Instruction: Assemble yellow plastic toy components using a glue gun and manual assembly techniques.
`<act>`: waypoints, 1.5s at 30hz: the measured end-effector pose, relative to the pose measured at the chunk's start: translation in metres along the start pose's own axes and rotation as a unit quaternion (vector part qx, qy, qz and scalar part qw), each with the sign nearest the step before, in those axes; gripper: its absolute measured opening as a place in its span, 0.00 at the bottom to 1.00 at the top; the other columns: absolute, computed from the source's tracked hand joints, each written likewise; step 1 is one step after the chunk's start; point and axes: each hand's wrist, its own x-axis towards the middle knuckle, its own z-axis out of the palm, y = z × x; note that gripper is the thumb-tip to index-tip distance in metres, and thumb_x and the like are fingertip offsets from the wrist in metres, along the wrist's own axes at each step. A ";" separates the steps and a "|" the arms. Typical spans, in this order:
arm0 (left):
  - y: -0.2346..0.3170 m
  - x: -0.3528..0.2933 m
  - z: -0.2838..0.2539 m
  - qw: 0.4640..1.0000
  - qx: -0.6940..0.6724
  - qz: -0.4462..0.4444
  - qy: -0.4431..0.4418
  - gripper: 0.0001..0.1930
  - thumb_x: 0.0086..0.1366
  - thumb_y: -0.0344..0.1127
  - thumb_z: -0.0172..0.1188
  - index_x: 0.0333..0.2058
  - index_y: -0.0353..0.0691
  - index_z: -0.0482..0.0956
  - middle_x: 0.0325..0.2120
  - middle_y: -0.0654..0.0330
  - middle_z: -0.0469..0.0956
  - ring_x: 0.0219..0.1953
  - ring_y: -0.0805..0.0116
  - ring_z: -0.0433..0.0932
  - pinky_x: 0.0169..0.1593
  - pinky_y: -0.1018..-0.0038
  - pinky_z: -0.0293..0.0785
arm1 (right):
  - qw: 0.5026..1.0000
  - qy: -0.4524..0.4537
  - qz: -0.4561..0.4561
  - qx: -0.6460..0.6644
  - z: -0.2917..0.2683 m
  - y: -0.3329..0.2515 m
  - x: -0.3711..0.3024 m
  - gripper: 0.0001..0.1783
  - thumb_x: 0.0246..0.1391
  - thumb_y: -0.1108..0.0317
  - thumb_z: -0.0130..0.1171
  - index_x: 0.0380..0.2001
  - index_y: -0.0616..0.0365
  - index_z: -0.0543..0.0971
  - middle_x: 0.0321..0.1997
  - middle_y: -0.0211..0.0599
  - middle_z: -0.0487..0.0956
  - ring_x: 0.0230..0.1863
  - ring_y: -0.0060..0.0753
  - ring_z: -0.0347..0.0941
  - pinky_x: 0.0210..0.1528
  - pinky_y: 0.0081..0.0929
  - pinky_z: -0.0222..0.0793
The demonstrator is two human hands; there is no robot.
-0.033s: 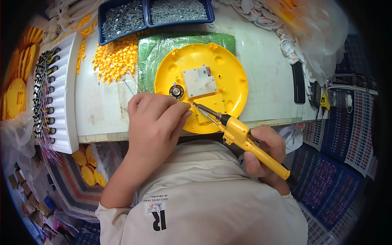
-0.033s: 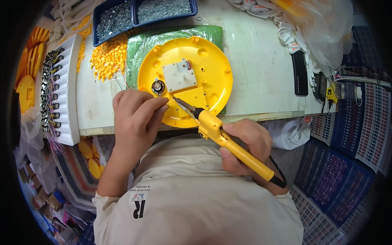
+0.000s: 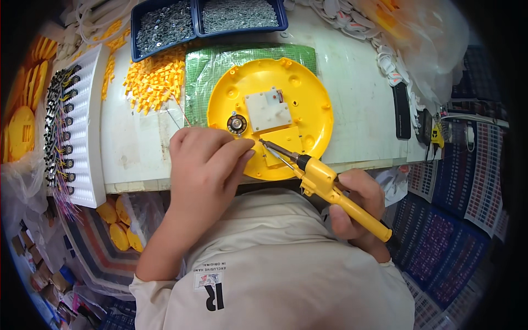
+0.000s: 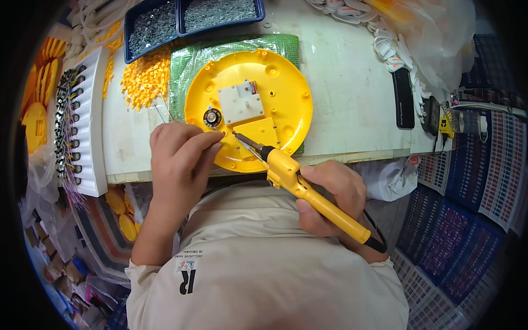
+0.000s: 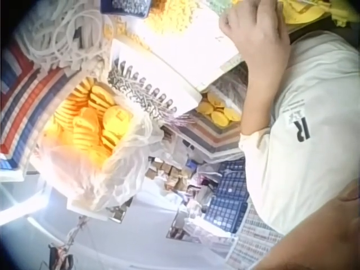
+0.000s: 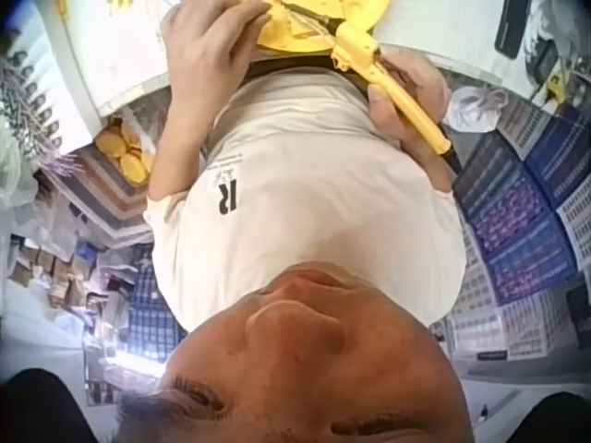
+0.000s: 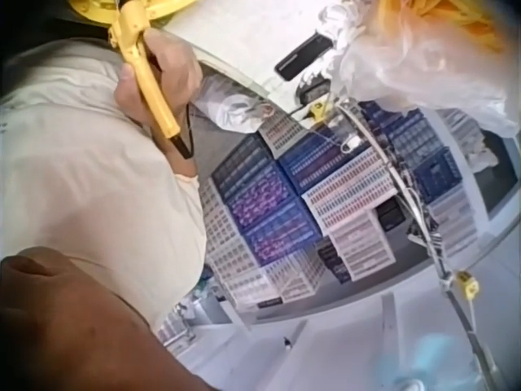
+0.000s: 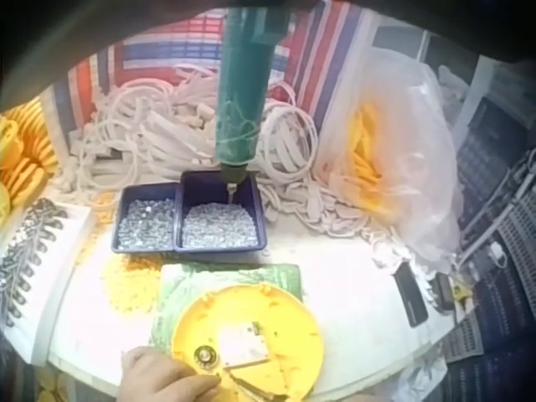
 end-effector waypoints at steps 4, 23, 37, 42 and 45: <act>-0.002 -0.009 -0.021 0.998 -0.041 -0.047 -0.006 0.14 0.57 0.21 0.68 0.43 0.39 0.87 0.34 0.58 0.78 0.40 0.58 0.76 0.47 0.64 0.70 | 0.994 0.095 -0.035 0.043 0.003 0.006 -0.004 0.27 0.50 0.66 0.66 0.52 0.69 0.75 0.31 0.47 0.80 0.24 0.40 0.77 0.29 0.31 0.74; 0.002 -0.008 0.016 0.997 0.069 -0.031 0.016 0.09 0.57 0.30 0.71 0.36 0.48 0.82 0.35 0.68 0.79 0.45 0.66 0.78 0.65 0.54 0.60 | 0.993 0.100 -0.063 0.009 0.007 0.003 0.006 0.22 0.52 0.67 0.65 0.48 0.68 0.77 0.30 0.45 0.80 0.22 0.39 0.76 0.27 0.31 0.74; 0.003 -0.005 0.014 0.996 0.081 -0.026 0.003 0.09 0.57 0.32 0.72 0.35 0.49 0.81 0.34 0.69 0.78 0.45 0.66 0.78 0.68 0.50 0.57 | 1.000 -0.006 -0.016 0.008 -0.002 -0.003 -0.002 0.27 0.60 0.65 0.62 0.59 0.66 0.70 0.50 0.51 0.75 0.44 0.36 0.73 0.49 0.32 0.71; 0.003 -0.005 0.014 0.996 0.084 -0.025 0.002 0.09 0.56 0.32 0.72 0.35 0.49 0.82 0.34 0.68 0.78 0.46 0.66 0.78 0.68 0.49 0.57 | 0.994 0.100 -0.048 0.001 0.005 0.003 0.006 0.24 0.52 0.66 0.66 0.50 0.67 0.77 0.31 0.44 0.80 0.24 0.38 0.76 0.28 0.32 0.73; 0.003 -0.005 0.013 0.996 0.084 -0.030 0.000 0.10 0.56 0.32 0.72 0.35 0.49 0.82 0.34 0.68 0.78 0.46 0.66 0.78 0.68 0.49 0.57 | 0.995 0.089 -0.052 -0.005 0.003 0.004 0.007 0.24 0.52 0.66 0.65 0.50 0.67 0.76 0.31 0.44 0.81 0.24 0.38 0.76 0.28 0.32 0.73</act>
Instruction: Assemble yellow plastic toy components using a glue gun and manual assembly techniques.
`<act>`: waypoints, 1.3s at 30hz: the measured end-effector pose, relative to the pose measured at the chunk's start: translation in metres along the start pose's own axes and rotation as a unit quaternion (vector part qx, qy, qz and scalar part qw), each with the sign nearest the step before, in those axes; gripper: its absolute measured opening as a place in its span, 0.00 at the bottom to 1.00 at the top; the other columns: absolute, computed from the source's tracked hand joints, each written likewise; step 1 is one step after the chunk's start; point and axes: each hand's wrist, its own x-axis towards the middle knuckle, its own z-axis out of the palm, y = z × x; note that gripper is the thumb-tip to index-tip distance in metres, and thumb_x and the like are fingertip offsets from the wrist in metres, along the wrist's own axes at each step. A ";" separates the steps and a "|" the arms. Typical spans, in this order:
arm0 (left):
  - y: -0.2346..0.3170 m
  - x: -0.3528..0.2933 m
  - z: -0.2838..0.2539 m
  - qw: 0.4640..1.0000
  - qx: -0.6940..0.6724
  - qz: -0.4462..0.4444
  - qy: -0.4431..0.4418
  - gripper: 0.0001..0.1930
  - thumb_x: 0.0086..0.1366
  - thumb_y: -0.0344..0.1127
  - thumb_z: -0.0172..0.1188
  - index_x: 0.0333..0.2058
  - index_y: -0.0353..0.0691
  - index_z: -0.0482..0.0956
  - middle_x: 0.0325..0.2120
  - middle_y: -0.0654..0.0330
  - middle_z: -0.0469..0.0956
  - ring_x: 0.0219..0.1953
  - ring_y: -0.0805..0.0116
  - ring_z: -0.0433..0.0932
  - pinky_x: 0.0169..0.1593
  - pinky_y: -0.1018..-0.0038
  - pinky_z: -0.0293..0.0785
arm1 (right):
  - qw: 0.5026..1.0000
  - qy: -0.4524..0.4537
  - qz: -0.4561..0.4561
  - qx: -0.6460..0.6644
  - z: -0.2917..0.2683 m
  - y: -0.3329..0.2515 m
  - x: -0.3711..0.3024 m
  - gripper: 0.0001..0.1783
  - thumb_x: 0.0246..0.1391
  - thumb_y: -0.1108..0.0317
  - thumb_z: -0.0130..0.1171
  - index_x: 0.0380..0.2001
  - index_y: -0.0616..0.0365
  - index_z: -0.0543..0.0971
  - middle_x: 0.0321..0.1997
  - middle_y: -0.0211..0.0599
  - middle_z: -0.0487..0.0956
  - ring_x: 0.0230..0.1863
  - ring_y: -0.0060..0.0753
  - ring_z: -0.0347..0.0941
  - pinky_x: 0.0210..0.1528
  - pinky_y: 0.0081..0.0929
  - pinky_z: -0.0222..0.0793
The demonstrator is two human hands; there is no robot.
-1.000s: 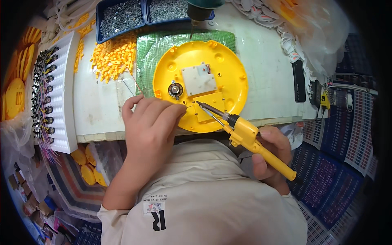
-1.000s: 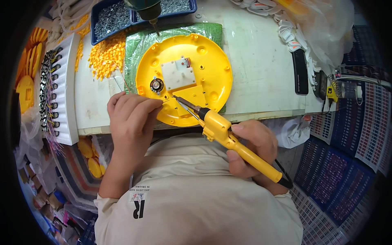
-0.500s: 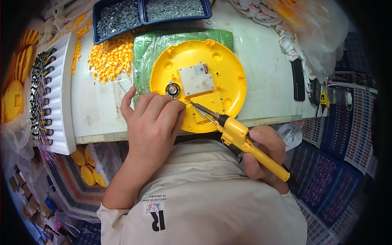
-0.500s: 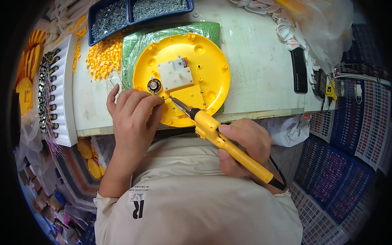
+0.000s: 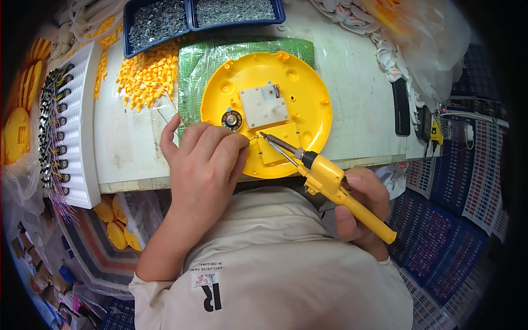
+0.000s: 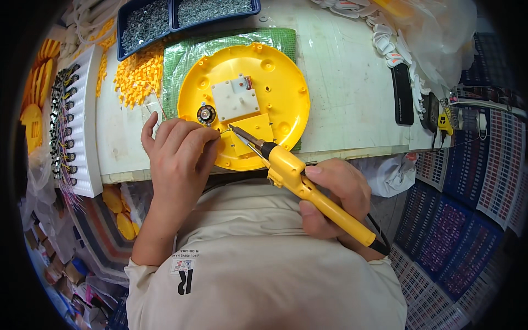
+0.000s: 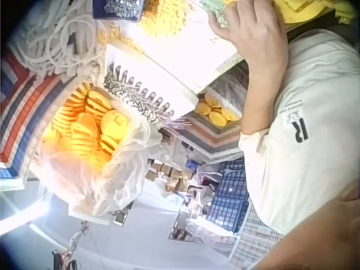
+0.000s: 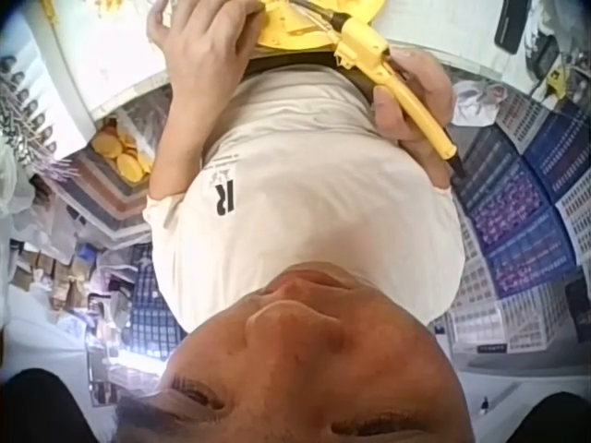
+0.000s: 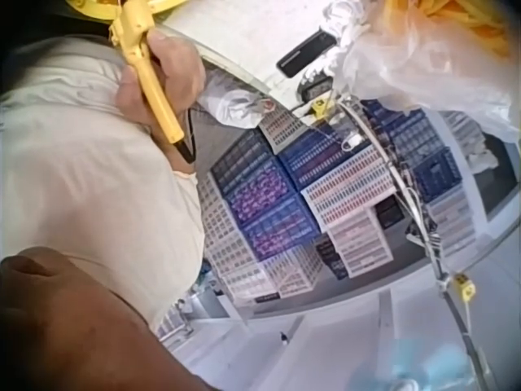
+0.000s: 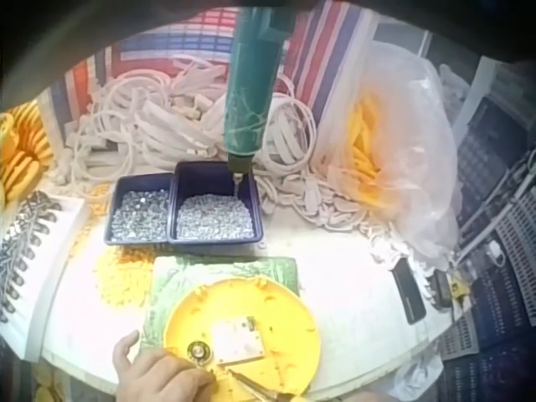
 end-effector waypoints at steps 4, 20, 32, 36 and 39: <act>0.000 0.000 0.001 1.000 0.001 0.004 0.006 0.09 0.56 0.32 0.72 0.35 0.48 0.82 0.34 0.68 0.78 0.46 0.66 0.78 0.68 0.49 0.56 | 1.000 0.006 -0.002 -0.003 0.000 0.001 -0.001 0.24 0.52 0.65 0.64 0.50 0.68 0.76 0.31 0.46 0.81 0.24 0.38 0.76 0.28 0.31 0.73; -0.020 0.011 -0.039 0.997 -0.068 -0.016 0.019 0.11 0.57 0.29 0.71 0.40 0.44 0.85 0.36 0.62 0.80 0.43 0.60 0.78 0.60 0.57 0.65 | 0.999 0.027 0.042 0.007 -0.008 -0.001 -0.016 0.26 0.54 0.63 0.64 0.52 0.67 0.74 0.39 0.49 0.80 0.33 0.38 0.77 0.37 0.31 0.75; -0.049 -0.004 -0.050 0.990 -0.001 0.080 -0.116 0.17 0.48 0.22 0.66 0.40 0.42 0.84 0.40 0.59 0.79 0.44 0.55 0.78 0.50 0.61 0.73 | 0.995 0.026 0.086 0.053 -0.013 -0.003 -0.020 0.28 0.59 0.63 0.64 0.58 0.65 0.69 0.48 0.47 0.75 0.40 0.33 0.73 0.46 0.29 0.73; -0.051 -0.009 -0.061 0.995 0.036 0.075 -0.053 0.14 0.50 0.22 0.69 0.37 0.41 0.83 0.47 0.56 0.81 0.50 0.51 0.79 0.54 0.59 0.74 | 0.996 0.025 0.075 0.042 -0.022 0.001 -0.027 0.28 0.60 0.64 0.64 0.58 0.66 0.69 0.50 0.48 0.75 0.41 0.32 0.73 0.47 0.29 0.72; -0.058 -0.014 -0.078 0.993 0.100 0.058 -0.037 0.12 0.54 0.21 0.70 0.37 0.40 0.82 0.53 0.52 0.80 0.56 0.48 0.77 0.58 0.58 0.73 | 0.987 0.078 0.134 0.046 -0.028 -0.004 -0.034 0.29 0.65 0.55 0.61 0.58 0.66 0.68 0.48 0.47 0.76 0.46 0.33 0.74 0.52 0.27 0.68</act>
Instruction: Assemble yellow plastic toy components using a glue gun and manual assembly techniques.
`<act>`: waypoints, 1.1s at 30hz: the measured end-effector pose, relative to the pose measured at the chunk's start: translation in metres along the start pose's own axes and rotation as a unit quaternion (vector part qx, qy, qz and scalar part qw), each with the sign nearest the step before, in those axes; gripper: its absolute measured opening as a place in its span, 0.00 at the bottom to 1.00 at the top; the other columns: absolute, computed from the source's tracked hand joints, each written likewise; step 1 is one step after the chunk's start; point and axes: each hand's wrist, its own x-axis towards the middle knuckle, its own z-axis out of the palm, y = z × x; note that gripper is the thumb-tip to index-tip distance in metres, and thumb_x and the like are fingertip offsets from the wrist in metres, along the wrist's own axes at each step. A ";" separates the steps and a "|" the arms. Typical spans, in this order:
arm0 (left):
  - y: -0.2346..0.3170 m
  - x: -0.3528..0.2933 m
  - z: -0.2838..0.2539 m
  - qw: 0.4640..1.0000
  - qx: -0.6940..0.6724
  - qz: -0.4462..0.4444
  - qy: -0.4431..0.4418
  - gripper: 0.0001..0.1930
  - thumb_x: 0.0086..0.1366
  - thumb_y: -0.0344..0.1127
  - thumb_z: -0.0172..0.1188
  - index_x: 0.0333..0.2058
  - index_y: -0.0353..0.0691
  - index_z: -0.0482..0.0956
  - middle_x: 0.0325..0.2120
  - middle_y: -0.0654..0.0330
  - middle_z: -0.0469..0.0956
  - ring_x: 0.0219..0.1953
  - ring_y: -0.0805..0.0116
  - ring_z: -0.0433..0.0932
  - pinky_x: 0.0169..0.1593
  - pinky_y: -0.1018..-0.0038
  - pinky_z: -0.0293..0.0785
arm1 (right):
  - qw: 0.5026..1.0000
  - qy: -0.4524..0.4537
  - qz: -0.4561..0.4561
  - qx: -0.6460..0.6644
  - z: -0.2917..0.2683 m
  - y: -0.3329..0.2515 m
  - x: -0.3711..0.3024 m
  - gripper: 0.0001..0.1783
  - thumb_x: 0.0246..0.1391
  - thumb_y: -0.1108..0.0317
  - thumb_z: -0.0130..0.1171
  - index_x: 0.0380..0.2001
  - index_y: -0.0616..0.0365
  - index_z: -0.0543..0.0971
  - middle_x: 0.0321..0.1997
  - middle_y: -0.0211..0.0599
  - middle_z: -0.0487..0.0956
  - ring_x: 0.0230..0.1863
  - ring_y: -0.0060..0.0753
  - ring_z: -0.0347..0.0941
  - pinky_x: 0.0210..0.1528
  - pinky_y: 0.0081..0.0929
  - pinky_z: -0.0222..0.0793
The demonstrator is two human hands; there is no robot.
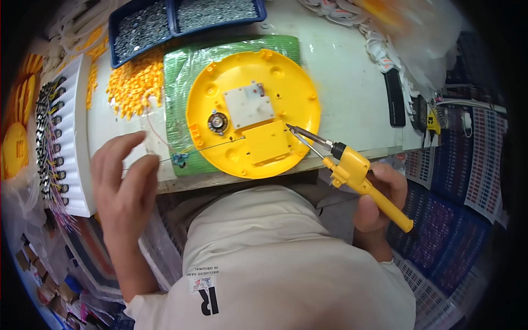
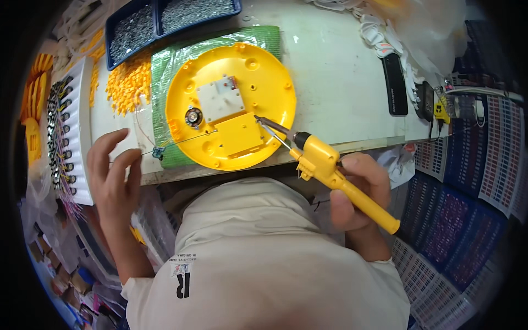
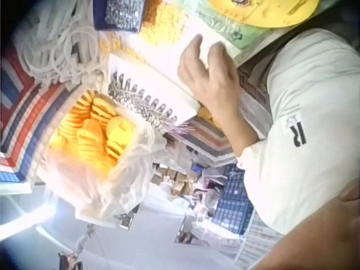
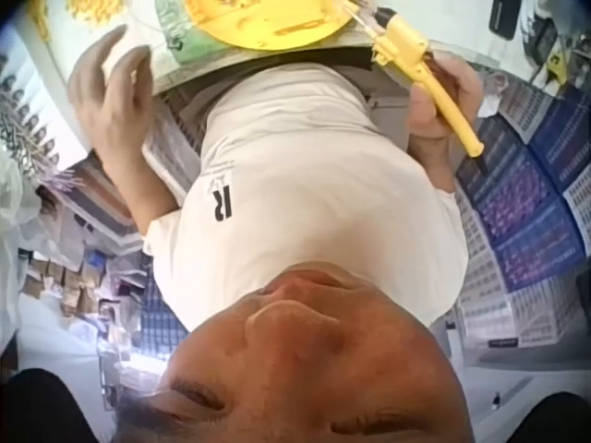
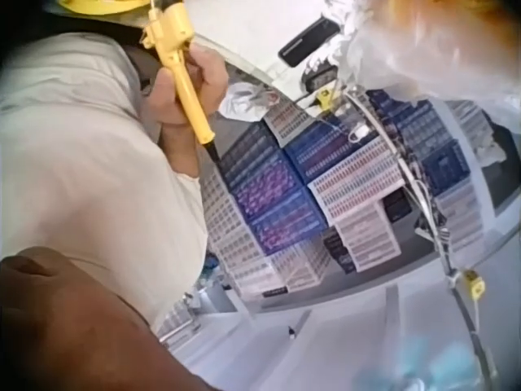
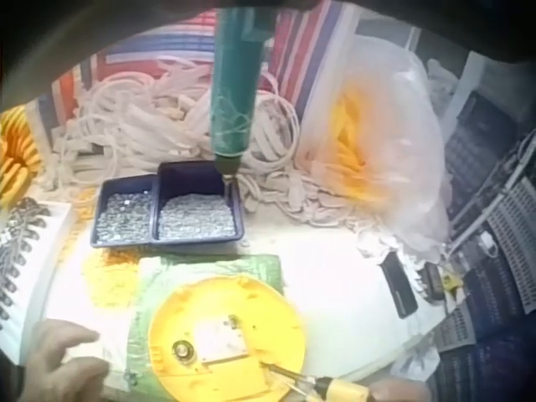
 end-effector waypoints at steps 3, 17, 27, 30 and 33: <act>-0.013 -0.007 -0.014 0.999 0.023 -0.035 0.016 0.12 0.54 0.19 0.70 0.36 0.38 0.81 0.54 0.51 0.79 0.58 0.48 0.77 0.60 0.57 0.73 | 0.999 0.039 0.002 0.000 -0.009 0.005 -0.002 0.28 0.64 0.55 0.61 0.56 0.66 0.68 0.45 0.44 0.75 0.44 0.30 0.71 0.52 0.27 0.67; 0.045 0.028 0.012 0.720 -0.667 -0.187 0.033 0.08 0.66 0.26 0.66 0.40 0.34 0.75 0.34 0.52 0.80 0.38 0.63 0.82 0.47 0.68 0.80 | 0.994 0.084 0.053 0.054 -0.007 0.004 -0.022 0.26 0.56 0.68 0.62 0.55 0.68 0.70 0.43 0.42 0.76 0.40 0.26 0.71 0.48 0.24 0.69; 0.103 0.052 0.062 0.972 -0.234 0.039 0.002 0.10 0.54 0.28 0.72 0.36 0.44 0.84 0.29 0.61 0.75 0.29 0.61 0.78 0.30 0.67 0.73 | 0.998 0.049 0.015 0.027 -0.006 0.002 -0.029 0.26 0.54 0.68 0.63 0.54 0.68 0.72 0.42 0.47 0.78 0.36 0.29 0.74 0.41 0.26 0.73; 0.107 0.050 0.068 0.979 -0.199 0.036 0.005 0.10 0.53 0.30 0.72 0.35 0.45 0.83 0.28 0.62 0.74 0.29 0.63 0.77 0.30 0.67 0.72 | 1.000 0.029 0.001 0.007 -0.006 0.002 -0.027 0.26 0.52 0.67 0.63 0.53 0.69 0.74 0.40 0.47 0.80 0.31 0.30 0.76 0.35 0.25 0.74; 0.104 0.053 0.077 0.982 -0.180 0.047 0.029 0.10 0.53 0.31 0.72 0.35 0.45 0.82 0.30 0.62 0.75 0.32 0.62 0.77 0.35 0.66 0.71 | 1.000 0.028 -0.013 -0.007 -0.005 0.007 -0.028 0.26 0.51 0.67 0.63 0.52 0.69 0.74 0.36 0.46 0.81 0.28 0.31 0.76 0.32 0.25 0.74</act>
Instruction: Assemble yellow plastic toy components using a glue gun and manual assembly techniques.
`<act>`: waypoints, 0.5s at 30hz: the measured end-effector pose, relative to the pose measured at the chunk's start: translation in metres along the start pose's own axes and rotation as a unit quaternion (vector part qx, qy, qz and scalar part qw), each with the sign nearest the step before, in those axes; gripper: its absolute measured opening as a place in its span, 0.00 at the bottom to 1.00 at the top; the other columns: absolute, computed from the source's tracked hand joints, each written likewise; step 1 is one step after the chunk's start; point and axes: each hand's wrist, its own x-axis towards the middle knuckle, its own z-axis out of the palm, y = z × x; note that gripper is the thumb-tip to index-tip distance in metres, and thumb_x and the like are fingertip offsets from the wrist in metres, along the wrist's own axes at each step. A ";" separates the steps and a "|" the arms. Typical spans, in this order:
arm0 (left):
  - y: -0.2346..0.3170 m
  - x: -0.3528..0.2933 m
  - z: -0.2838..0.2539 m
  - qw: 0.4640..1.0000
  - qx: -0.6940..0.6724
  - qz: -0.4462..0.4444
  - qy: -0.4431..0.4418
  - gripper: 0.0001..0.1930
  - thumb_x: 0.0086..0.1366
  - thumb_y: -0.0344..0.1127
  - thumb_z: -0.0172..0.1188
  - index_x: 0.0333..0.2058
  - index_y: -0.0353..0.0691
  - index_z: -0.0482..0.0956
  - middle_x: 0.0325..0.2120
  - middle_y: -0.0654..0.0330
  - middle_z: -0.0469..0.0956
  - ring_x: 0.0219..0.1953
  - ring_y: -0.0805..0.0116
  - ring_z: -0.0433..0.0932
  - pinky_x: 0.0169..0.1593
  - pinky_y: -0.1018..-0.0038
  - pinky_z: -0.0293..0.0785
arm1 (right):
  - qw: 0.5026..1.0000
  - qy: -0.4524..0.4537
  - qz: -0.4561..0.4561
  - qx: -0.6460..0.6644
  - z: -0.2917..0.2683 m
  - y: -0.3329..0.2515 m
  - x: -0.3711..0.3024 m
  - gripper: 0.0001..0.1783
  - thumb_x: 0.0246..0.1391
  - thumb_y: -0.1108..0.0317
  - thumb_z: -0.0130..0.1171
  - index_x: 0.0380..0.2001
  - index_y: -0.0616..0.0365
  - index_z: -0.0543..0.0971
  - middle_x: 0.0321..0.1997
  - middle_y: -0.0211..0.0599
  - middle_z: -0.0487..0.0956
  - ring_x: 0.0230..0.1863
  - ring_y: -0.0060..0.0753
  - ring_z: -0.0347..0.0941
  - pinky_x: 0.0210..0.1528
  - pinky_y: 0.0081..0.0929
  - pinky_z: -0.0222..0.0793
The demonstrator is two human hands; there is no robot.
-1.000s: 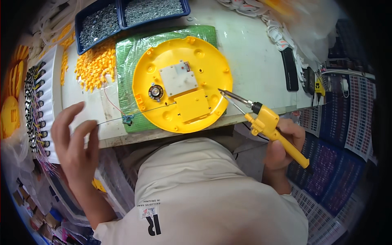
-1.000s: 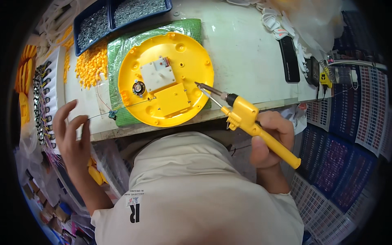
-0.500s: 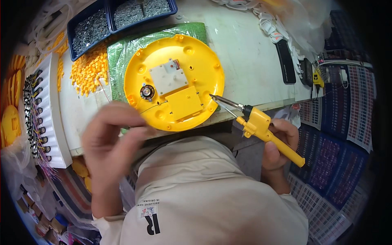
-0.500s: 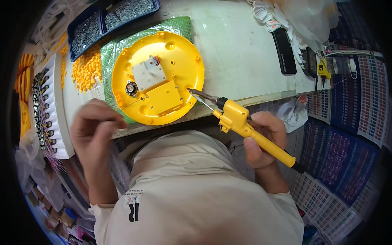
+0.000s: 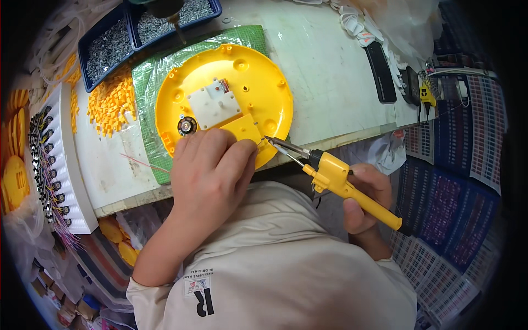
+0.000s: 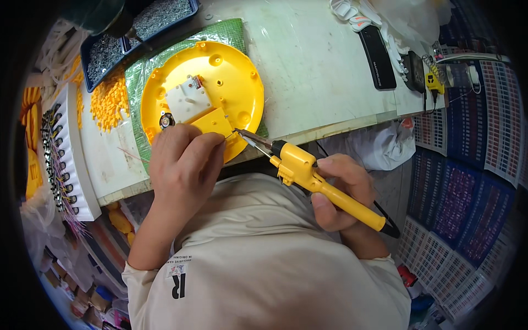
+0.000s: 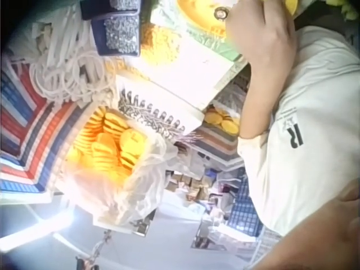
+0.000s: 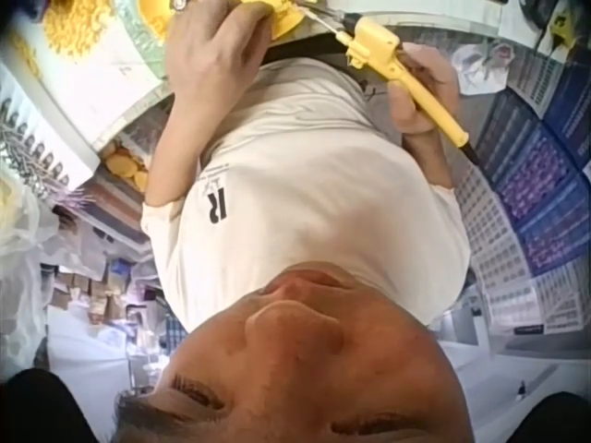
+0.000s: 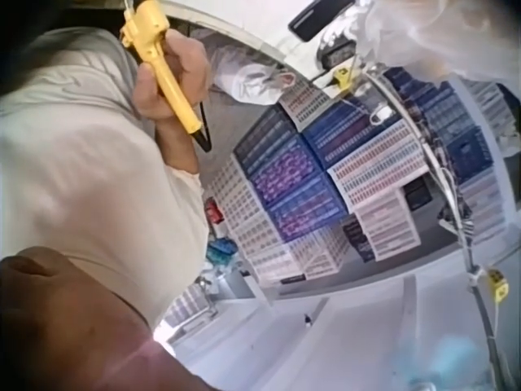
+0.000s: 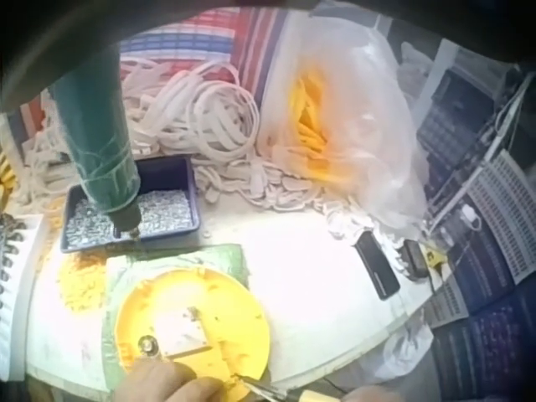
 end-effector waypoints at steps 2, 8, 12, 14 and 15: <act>-0.002 0.000 0.003 0.999 0.009 0.026 0.025 0.10 0.54 0.30 0.72 0.35 0.46 0.82 0.31 0.63 0.75 0.35 0.62 0.78 0.39 0.65 0.71 | 1.000 -0.001 -0.004 0.001 0.001 0.001 0.000 0.26 0.50 0.68 0.63 0.52 0.69 0.74 0.37 0.46 0.81 0.28 0.31 0.77 0.32 0.25 0.74; 0.002 0.001 0.003 1.000 -0.005 -0.003 0.021 0.09 0.54 0.31 0.71 0.34 0.46 0.81 0.35 0.64 0.78 0.40 0.64 0.80 0.47 0.64 0.66 | 1.000 -0.007 -0.007 0.003 0.002 0.001 0.003 0.26 0.49 0.69 0.62 0.52 0.69 0.74 0.35 0.46 0.80 0.27 0.31 0.76 0.31 0.26 0.74; 0.002 0.002 0.004 1.000 -0.008 -0.003 0.023 0.09 0.54 0.31 0.72 0.33 0.47 0.81 0.34 0.65 0.78 0.40 0.64 0.79 0.48 0.65 0.64 | 1.000 -0.005 -0.013 -0.007 0.003 0.001 0.003 0.26 0.48 0.69 0.61 0.51 0.69 0.74 0.34 0.45 0.80 0.26 0.31 0.75 0.31 0.26 0.73; 0.001 0.003 0.005 1.000 -0.006 0.000 0.026 0.09 0.54 0.32 0.72 0.33 0.47 0.81 0.34 0.65 0.78 0.40 0.65 0.79 0.47 0.65 0.64 | 1.000 -0.006 -0.011 -0.003 0.003 0.000 0.004 0.26 0.48 0.70 0.61 0.51 0.69 0.75 0.34 0.45 0.80 0.26 0.30 0.75 0.31 0.25 0.73; 0.001 0.003 0.005 1.000 -0.004 0.000 0.024 0.09 0.54 0.32 0.72 0.33 0.47 0.81 0.35 0.65 0.78 0.40 0.65 0.79 0.47 0.65 0.64 | 1.000 -0.007 -0.009 0.001 0.003 0.000 0.004 0.26 0.48 0.70 0.61 0.51 0.69 0.75 0.34 0.45 0.80 0.26 0.30 0.75 0.31 0.25 0.72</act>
